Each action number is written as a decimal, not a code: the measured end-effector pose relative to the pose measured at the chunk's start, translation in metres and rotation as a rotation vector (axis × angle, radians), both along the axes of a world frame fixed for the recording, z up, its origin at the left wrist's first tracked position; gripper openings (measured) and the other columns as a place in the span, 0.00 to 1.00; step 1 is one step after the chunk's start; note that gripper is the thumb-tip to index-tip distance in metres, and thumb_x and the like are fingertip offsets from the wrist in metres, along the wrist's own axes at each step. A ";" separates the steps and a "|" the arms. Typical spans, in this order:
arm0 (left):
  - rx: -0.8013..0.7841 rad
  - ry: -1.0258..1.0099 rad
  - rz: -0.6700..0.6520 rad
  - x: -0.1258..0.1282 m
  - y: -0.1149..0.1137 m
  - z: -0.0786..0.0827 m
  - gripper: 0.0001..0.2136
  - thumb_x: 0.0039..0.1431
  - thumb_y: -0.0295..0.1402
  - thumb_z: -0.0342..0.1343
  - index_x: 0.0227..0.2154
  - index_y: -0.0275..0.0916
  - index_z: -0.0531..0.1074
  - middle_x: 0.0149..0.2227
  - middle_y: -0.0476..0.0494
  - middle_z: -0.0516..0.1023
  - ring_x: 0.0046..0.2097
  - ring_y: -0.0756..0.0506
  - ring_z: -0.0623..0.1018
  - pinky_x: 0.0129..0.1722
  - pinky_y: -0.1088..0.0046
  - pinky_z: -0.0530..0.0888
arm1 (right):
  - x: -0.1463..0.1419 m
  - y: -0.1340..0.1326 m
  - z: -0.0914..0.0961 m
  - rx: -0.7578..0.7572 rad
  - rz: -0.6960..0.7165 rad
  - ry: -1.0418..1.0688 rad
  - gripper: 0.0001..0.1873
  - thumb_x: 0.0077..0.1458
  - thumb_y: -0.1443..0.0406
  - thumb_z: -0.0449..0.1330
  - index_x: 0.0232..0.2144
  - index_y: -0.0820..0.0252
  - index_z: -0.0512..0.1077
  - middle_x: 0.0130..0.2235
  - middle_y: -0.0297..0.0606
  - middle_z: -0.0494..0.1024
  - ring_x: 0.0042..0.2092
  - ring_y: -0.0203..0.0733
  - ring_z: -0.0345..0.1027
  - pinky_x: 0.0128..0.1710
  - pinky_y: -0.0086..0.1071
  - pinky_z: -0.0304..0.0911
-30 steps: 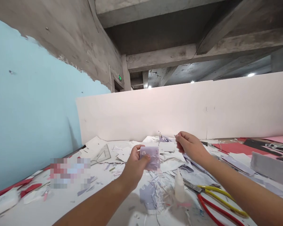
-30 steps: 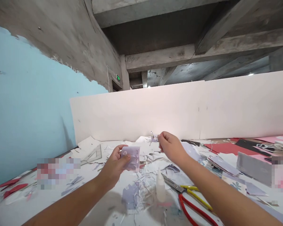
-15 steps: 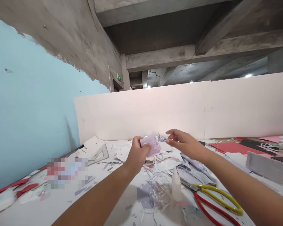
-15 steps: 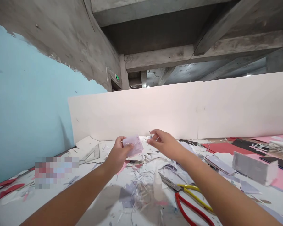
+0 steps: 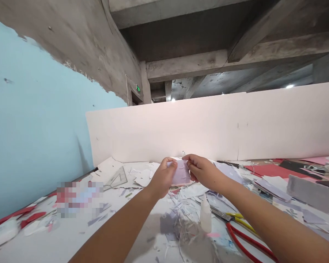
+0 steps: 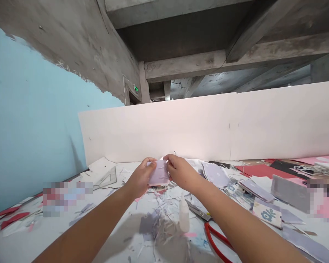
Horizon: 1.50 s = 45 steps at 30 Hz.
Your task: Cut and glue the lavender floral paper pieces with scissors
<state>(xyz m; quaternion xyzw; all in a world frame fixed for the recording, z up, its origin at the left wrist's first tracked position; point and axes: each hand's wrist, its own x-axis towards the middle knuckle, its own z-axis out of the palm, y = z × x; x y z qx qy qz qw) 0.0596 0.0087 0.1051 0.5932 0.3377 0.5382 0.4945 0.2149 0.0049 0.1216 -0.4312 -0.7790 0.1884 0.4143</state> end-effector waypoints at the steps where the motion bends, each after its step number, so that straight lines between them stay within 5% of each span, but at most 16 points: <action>1: 0.011 0.025 -0.007 -0.002 0.000 0.000 0.14 0.49 0.45 0.52 0.33 0.42 0.60 0.23 0.52 0.66 0.23 0.53 0.67 0.22 0.78 0.64 | 0.001 0.001 0.000 -0.020 -0.004 0.002 0.14 0.51 0.67 0.44 0.38 0.59 0.67 0.19 0.30 0.67 0.20 0.33 0.59 0.19 0.26 0.54; 8: 0.070 -0.032 -0.001 -0.010 0.001 0.007 0.13 0.48 0.40 0.54 0.36 0.43 0.62 0.22 0.54 0.64 0.21 0.54 0.65 0.20 0.80 0.61 | 0.004 0.001 0.004 0.267 -0.204 0.009 0.12 0.44 0.73 0.45 0.24 0.58 0.66 0.26 0.33 0.70 0.27 0.34 0.63 0.27 0.29 0.59; 11: -0.003 -0.078 -0.018 -0.009 -0.002 0.011 0.10 0.49 0.39 0.53 0.33 0.41 0.64 0.22 0.53 0.64 0.21 0.54 0.65 0.20 0.80 0.62 | 0.003 -0.010 0.007 0.301 0.021 -0.074 0.19 0.40 0.73 0.51 0.37 0.54 0.69 0.40 0.35 0.70 0.40 0.38 0.64 0.37 0.31 0.63; 14: -0.084 -0.119 -0.052 -0.008 -0.006 0.014 0.09 0.50 0.39 0.52 0.31 0.38 0.64 0.26 0.50 0.66 0.24 0.53 0.68 0.22 0.78 0.64 | 0.005 -0.017 0.009 0.151 0.262 -0.116 0.28 0.39 0.72 0.56 0.46 0.47 0.65 0.55 0.34 0.59 0.50 0.39 0.60 0.43 0.32 0.63; 20: -0.180 -0.109 -0.183 -0.014 -0.004 0.015 0.21 0.51 0.52 0.45 0.37 0.39 0.64 0.27 0.46 0.70 0.25 0.47 0.72 0.24 0.71 0.67 | 0.010 -0.010 0.011 -0.186 0.199 -0.041 0.20 0.44 0.62 0.60 0.43 0.56 0.68 0.34 0.37 0.74 0.34 0.39 0.69 0.34 0.33 0.64; 22: -0.105 -0.085 -0.247 -0.018 -0.003 0.013 0.25 0.49 0.56 0.43 0.39 0.40 0.64 0.28 0.45 0.71 0.24 0.48 0.71 0.22 0.74 0.66 | 0.009 -0.006 0.010 -0.145 0.209 0.025 0.15 0.49 0.57 0.56 0.38 0.59 0.69 0.32 0.37 0.74 0.33 0.38 0.68 0.34 0.31 0.63; 25: 0.036 -0.017 -0.302 -0.019 -0.004 0.011 0.28 0.49 0.58 0.38 0.42 0.41 0.65 0.32 0.43 0.72 0.26 0.49 0.71 0.21 0.76 0.64 | 0.007 -0.002 0.007 -0.034 0.114 0.103 0.21 0.55 0.52 0.46 0.27 0.61 0.68 0.28 0.36 0.72 0.29 0.35 0.66 0.30 0.29 0.62; 30: 0.159 0.198 -0.226 -0.016 -0.009 0.012 0.24 0.46 0.42 0.57 0.47 0.40 0.63 0.33 0.43 0.74 0.30 0.50 0.71 0.25 0.77 0.65 | 0.000 -0.001 0.001 0.028 0.013 0.087 0.21 0.54 0.50 0.46 0.20 0.59 0.61 0.18 0.29 0.65 0.22 0.32 0.60 0.23 0.27 0.55; 36: 0.156 0.144 -0.160 -0.022 0.002 0.012 0.23 0.44 0.32 0.60 0.45 0.37 0.63 0.36 0.41 0.74 0.37 0.46 0.74 0.35 0.71 0.69 | 0.001 0.001 0.003 -0.148 0.165 0.337 0.18 0.48 0.52 0.56 0.22 0.60 0.61 0.22 0.28 0.67 0.22 0.30 0.63 0.25 0.27 0.57; 40: 0.102 0.058 -0.080 -0.028 0.013 0.013 0.21 0.41 0.32 0.62 0.40 0.37 0.62 0.36 0.42 0.75 0.34 0.48 0.75 0.34 0.72 0.69 | 0.006 0.001 0.009 -0.224 0.317 0.478 0.17 0.51 0.53 0.53 0.22 0.60 0.60 0.22 0.30 0.68 0.21 0.30 0.62 0.24 0.27 0.58; 45: 0.063 0.044 -0.096 -0.025 0.012 0.013 0.21 0.41 0.32 0.62 0.39 0.36 0.62 0.33 0.43 0.75 0.30 0.49 0.74 0.28 0.74 0.69 | 0.004 -0.004 0.008 -0.109 0.150 0.317 0.16 0.51 0.52 0.52 0.26 0.60 0.62 0.27 0.34 0.69 0.26 0.33 0.64 0.25 0.27 0.60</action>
